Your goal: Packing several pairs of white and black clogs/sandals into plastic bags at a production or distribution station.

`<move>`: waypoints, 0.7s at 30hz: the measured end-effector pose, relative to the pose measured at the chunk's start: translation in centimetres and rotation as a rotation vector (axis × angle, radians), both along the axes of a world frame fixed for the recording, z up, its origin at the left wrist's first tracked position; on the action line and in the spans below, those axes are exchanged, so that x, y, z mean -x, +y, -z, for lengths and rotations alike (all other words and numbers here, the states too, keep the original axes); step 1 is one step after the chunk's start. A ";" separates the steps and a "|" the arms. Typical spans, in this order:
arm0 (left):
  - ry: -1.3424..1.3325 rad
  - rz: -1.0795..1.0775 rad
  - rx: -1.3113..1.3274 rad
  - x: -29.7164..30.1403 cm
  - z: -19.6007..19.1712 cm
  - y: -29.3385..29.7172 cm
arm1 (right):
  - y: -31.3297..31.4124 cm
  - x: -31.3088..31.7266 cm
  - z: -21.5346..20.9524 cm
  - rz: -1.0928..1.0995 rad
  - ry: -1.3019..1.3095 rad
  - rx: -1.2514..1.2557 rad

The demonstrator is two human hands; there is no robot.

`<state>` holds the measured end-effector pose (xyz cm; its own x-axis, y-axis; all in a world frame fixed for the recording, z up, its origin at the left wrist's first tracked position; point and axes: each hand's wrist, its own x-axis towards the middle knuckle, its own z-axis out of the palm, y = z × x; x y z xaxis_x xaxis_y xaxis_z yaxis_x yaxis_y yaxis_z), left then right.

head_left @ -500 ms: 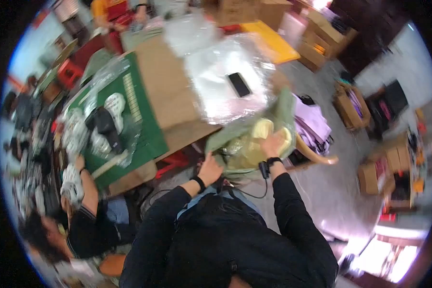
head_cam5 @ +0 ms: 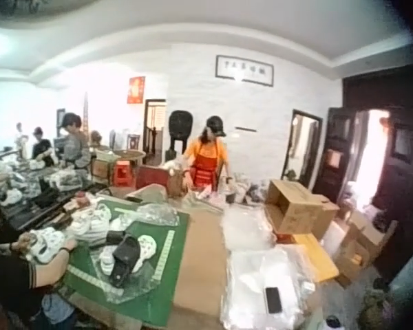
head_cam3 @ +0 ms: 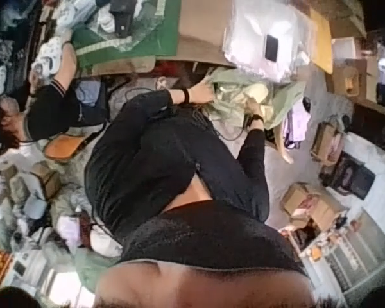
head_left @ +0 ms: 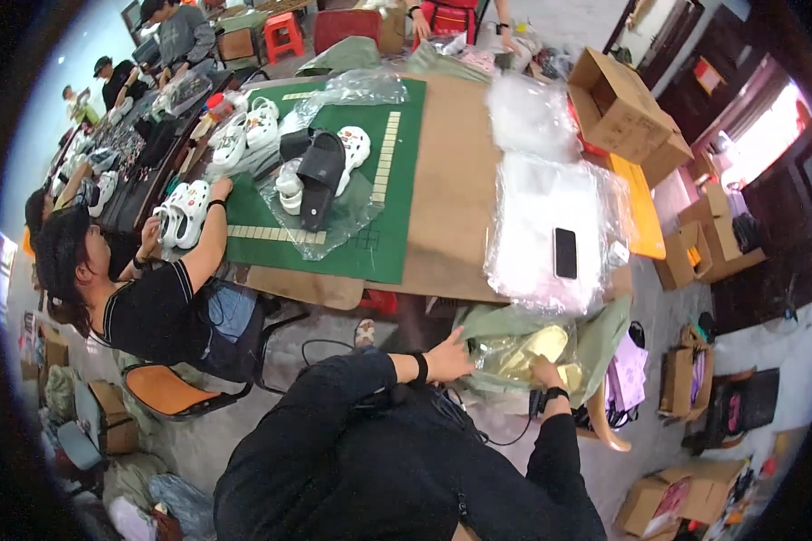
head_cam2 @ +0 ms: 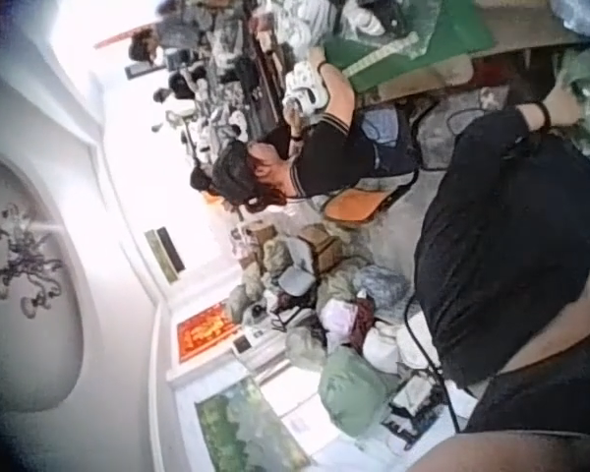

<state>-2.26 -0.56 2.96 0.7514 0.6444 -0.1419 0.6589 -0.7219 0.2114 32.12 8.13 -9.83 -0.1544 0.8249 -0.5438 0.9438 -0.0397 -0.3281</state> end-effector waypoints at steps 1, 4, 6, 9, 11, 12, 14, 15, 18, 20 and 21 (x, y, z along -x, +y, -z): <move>0.043 0.054 -0.036 -0.7 0.2 1.1 | 0.5 -3.0 1.4 0.010 -0.053 0.049; -0.064 0.013 0.121 3.2 2.7 0.6 | 0.5 5.9 -4.7 0.201 -0.133 -0.003; -0.231 -0.002 0.044 5.9 4.0 1.0 | 0.1 10.0 -7.7 0.176 0.083 -0.347; -0.365 -0.061 -0.048 9.5 3.8 3.6 | 1.5 14.4 -9.0 0.102 0.308 -0.449; -0.402 -0.220 0.044 13.4 3.1 4.8 | 2.6 19.4 -10.3 0.034 0.446 -0.420; -0.378 -0.318 0.064 15.3 3.7 5.2 | 3.0 22.7 -11.7 0.007 0.488 -0.357; -0.342 -0.471 -0.027 18.9 3.6 6.0 | 3.9 28.7 -14.8 -0.073 0.458 -0.186; -0.327 -0.538 -0.068 20.5 3.6 6.7 | 4.7 31.0 -14.6 -0.073 0.458 -0.186; -0.373 -0.731 -0.138 24.8 2.6 7.9 | 6.7 37.5 -13.5 -0.246 0.536 -0.181; -0.360 -0.820 -0.124 27.3 2.3 7.8 | 7.7 42.0 -13.9 -0.348 0.597 -0.145; -0.325 -0.888 -0.154 28.7 2.4 7.4 | 7.9 44.2 -14.1 -0.348 0.602 -0.140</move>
<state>-30.98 6.85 0.51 -0.0324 0.9921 0.1213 0.9052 -0.0223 0.4244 -12.08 16.06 4.23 -0.6623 0.7288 -0.1739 0.5470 0.3117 -0.7770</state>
